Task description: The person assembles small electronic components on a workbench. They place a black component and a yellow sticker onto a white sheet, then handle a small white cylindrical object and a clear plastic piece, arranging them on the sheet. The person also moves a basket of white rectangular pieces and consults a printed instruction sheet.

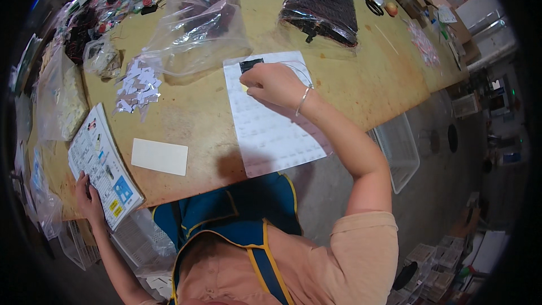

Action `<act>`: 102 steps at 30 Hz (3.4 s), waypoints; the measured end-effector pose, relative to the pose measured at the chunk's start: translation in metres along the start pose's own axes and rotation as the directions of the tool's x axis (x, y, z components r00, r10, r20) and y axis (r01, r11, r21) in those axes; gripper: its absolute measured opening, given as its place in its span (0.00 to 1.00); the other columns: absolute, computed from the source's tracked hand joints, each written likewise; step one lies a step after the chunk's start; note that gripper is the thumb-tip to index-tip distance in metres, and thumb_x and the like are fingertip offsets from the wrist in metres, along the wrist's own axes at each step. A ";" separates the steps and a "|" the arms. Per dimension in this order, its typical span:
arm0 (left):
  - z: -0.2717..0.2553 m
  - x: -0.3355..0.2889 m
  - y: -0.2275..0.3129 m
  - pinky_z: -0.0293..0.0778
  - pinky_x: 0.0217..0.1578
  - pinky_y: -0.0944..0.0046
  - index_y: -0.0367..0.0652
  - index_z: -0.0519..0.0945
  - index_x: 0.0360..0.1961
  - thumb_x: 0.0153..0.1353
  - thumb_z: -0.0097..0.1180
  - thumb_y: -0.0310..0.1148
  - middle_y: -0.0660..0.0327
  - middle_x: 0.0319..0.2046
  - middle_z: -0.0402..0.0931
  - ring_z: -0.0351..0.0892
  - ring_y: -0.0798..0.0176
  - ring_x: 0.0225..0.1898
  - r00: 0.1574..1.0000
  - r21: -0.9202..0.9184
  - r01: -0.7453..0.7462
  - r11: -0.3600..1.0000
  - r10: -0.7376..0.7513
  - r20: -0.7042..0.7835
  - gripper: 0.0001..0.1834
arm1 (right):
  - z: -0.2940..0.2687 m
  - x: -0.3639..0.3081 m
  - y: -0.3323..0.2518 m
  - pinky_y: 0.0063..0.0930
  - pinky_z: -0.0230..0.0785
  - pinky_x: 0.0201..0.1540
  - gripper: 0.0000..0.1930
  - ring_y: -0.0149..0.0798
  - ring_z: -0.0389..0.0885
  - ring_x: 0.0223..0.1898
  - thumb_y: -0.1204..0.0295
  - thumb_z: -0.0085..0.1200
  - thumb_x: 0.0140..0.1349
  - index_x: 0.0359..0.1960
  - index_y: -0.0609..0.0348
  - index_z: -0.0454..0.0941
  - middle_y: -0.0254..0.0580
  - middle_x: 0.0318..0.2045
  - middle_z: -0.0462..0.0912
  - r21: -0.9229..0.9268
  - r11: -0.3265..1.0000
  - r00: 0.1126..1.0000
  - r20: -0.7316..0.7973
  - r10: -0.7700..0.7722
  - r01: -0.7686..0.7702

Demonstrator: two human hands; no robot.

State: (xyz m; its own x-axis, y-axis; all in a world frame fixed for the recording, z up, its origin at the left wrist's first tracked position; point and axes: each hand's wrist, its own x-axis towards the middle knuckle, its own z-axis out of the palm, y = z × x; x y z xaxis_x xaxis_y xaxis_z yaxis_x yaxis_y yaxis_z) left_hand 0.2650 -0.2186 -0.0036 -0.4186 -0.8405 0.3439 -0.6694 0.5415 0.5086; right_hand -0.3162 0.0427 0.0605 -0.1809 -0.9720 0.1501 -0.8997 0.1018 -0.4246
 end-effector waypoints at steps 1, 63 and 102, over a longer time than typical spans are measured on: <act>0.000 0.000 -0.001 0.71 0.62 0.60 0.34 0.78 0.58 0.67 0.48 0.19 0.51 0.66 0.74 0.75 0.53 0.64 1.000 0.002 0.000 1.000 0.000 0.001 0.19 | -0.002 -0.001 -0.001 0.46 0.75 0.42 0.10 0.53 0.83 0.38 0.66 0.60 0.59 0.37 0.57 0.85 0.47 0.34 0.84 0.018 1.000 1.000 0.000 0.025 -0.025; -0.020 0.009 0.037 0.80 0.44 0.54 0.42 0.81 0.48 0.59 0.57 0.26 0.57 0.56 0.82 0.84 0.51 0.47 0.995 0.252 -0.103 0.962 0.103 0.015 0.15 | 0.002 -0.186 0.132 0.16 0.49 0.24 0.09 0.16 0.59 0.23 0.65 0.59 0.72 0.39 0.58 0.84 0.20 0.23 0.68 0.628 0.689 0.369 -0.583 0.724 -0.361; -0.017 0.008 0.033 0.78 0.50 0.53 0.38 0.82 0.48 0.58 0.56 0.23 0.53 0.57 0.81 0.83 0.46 0.50 0.998 0.120 -0.059 0.991 0.062 -0.023 0.15 | -0.041 -0.132 0.082 0.18 0.50 0.23 0.10 0.18 0.59 0.22 0.67 0.57 0.73 0.32 0.55 0.76 0.22 0.22 0.66 0.654 0.670 0.174 -0.658 0.733 -0.351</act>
State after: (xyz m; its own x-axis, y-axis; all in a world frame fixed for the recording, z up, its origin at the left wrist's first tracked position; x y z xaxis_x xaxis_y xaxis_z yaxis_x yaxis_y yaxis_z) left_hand 0.2500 -0.2076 0.0289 -0.4450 -0.8046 0.3933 -0.7126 0.5841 0.3886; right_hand -0.3825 0.1877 0.0430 -0.9521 0.0448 0.3025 -0.2799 0.2705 -0.9211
